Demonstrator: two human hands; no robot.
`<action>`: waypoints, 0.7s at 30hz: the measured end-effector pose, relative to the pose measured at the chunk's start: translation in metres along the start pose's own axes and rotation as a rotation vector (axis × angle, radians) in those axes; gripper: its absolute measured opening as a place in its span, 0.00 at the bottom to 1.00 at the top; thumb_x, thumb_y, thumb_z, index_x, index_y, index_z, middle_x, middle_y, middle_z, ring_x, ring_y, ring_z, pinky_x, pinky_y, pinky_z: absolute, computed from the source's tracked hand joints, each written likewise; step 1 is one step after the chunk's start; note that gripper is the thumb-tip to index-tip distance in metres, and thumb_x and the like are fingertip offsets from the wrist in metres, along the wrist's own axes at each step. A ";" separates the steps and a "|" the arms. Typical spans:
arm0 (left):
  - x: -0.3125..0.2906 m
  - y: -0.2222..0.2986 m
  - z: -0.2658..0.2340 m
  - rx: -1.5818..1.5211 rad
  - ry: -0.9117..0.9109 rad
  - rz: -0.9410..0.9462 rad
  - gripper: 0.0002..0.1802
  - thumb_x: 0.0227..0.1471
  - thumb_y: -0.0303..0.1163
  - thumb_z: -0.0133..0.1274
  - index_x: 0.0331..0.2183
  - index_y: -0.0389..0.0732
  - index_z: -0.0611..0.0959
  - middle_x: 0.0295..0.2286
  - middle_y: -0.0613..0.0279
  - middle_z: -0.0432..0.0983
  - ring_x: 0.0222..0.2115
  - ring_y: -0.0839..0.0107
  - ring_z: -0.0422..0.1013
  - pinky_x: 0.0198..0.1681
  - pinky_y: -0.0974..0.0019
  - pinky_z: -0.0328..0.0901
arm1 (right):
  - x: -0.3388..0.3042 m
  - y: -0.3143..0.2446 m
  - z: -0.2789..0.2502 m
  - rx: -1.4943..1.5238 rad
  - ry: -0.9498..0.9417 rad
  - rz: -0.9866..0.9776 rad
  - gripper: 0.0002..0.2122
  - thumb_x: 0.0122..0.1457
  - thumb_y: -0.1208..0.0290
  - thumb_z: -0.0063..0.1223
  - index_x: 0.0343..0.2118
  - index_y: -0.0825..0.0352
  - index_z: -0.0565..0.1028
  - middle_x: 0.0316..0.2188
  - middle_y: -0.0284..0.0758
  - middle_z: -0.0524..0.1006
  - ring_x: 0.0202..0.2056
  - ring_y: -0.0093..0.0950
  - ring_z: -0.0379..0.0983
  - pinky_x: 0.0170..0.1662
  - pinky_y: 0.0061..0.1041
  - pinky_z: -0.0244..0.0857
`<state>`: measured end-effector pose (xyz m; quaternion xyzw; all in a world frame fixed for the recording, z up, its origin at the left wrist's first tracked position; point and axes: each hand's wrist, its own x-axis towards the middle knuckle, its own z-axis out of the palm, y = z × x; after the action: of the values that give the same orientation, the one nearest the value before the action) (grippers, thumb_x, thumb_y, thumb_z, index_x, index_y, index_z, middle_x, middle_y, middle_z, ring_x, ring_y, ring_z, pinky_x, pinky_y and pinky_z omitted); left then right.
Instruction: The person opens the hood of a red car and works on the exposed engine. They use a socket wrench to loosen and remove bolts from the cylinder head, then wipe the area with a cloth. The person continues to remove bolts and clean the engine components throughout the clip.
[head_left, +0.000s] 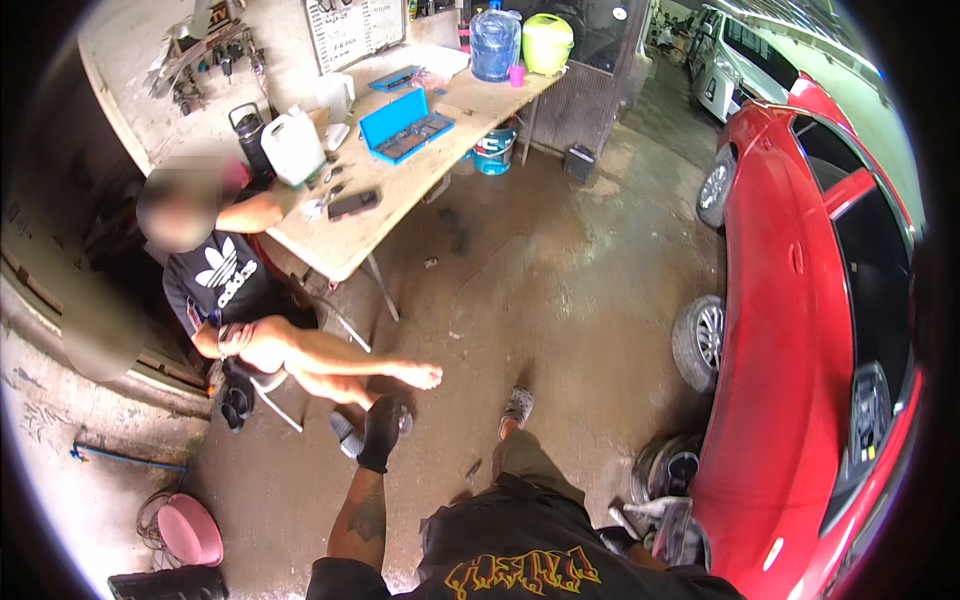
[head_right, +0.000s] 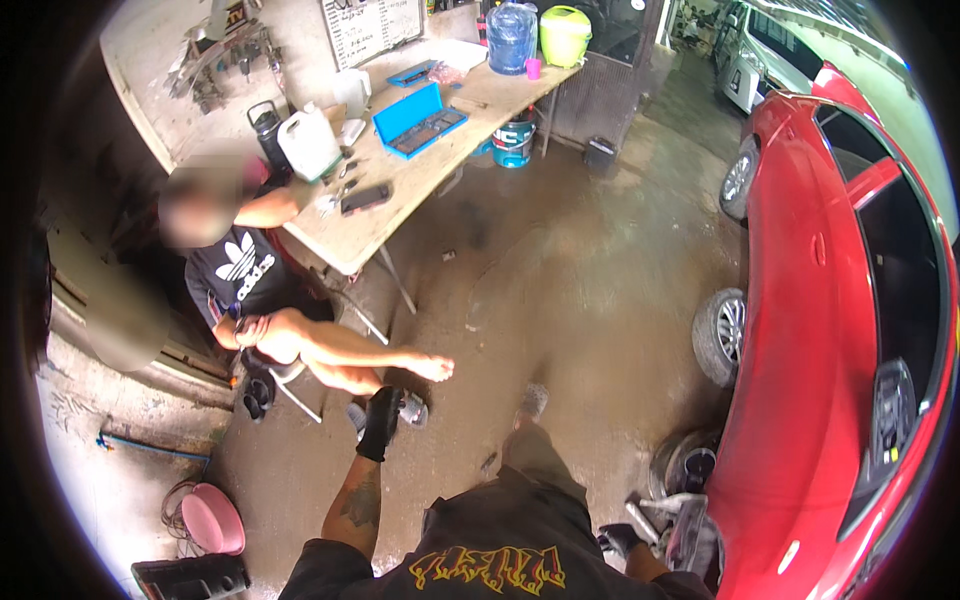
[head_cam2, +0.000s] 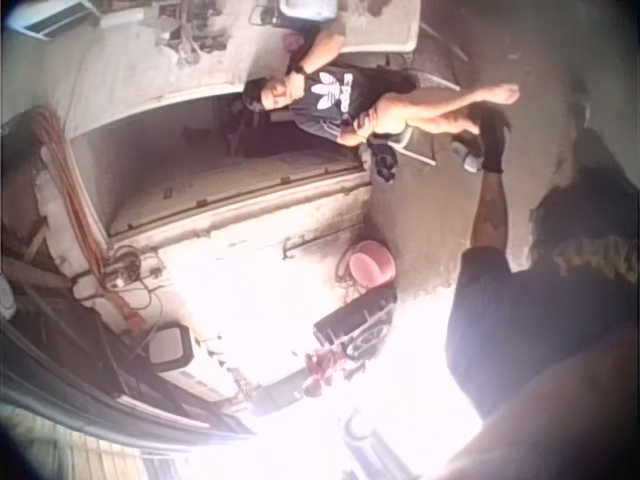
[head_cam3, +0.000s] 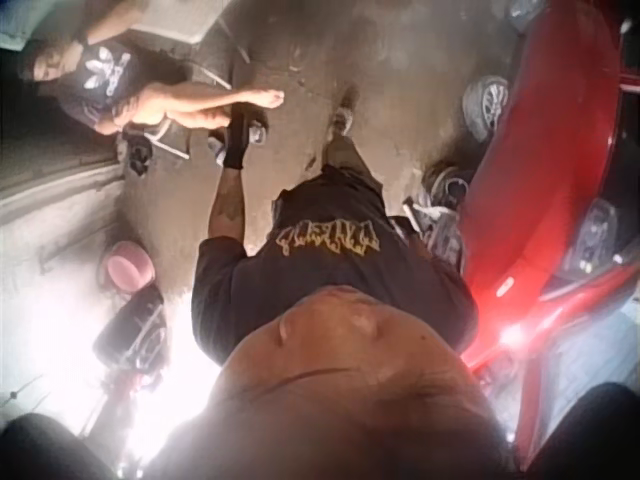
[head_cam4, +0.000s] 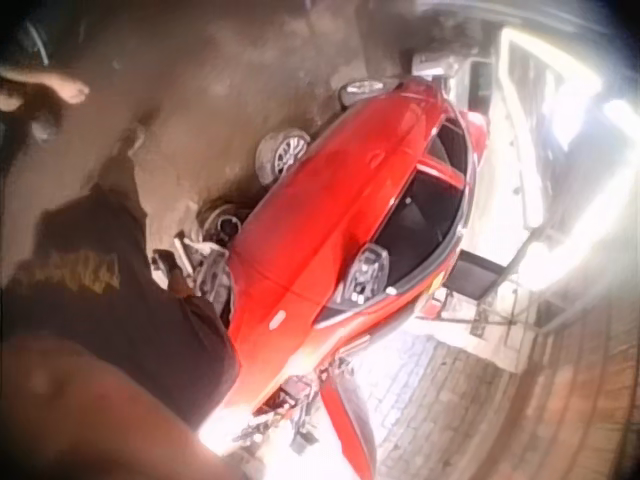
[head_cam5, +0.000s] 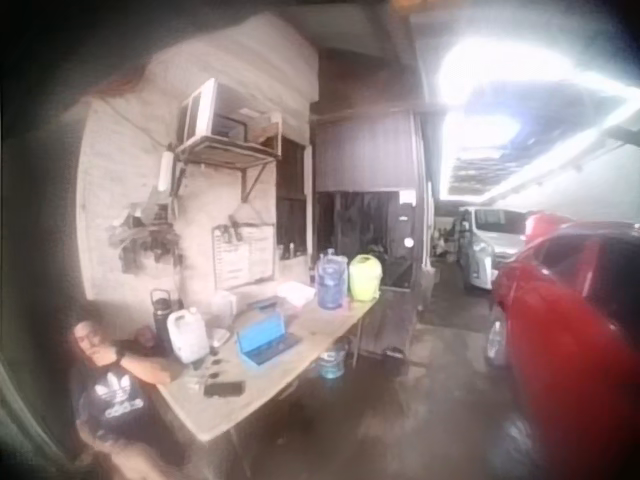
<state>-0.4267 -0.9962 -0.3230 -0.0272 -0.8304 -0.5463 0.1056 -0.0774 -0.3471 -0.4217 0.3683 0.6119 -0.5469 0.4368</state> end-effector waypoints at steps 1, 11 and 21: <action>0.049 0.021 0.042 0.177 -0.128 0.079 0.16 0.66 0.34 0.44 0.43 0.31 0.79 0.36 0.49 0.79 0.38 0.55 0.76 0.41 0.55 0.70 | 0.025 0.032 -0.040 -0.182 0.032 -0.062 0.12 0.66 0.64 0.50 0.43 0.64 0.80 0.31 0.42 0.82 0.30 0.32 0.79 0.31 0.34 0.71; 0.226 -0.037 0.156 0.549 -0.100 0.267 0.16 0.63 0.34 0.50 0.47 0.33 0.80 0.42 0.45 0.79 0.44 0.48 0.74 0.49 0.51 0.69 | 0.123 -0.446 -0.128 0.545 -0.110 -0.371 0.08 0.63 0.68 0.49 0.39 0.65 0.76 0.29 0.40 0.78 0.29 0.34 0.77 0.28 0.31 0.69; 0.611 0.006 0.140 0.342 0.263 -0.054 0.13 0.58 0.34 0.57 0.41 0.33 0.82 0.36 0.45 0.80 0.38 0.47 0.76 0.44 0.54 0.71 | 0.114 -0.765 -0.155 0.204 0.459 -0.718 0.10 0.66 0.71 0.53 0.45 0.70 0.79 0.30 0.33 0.80 0.27 0.21 0.75 0.30 0.22 0.70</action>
<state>-1.0428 -0.9083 -0.2455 0.0848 -0.8906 -0.3988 0.2016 -0.8480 -0.2962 -0.2594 0.2857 0.7251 -0.6257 0.0332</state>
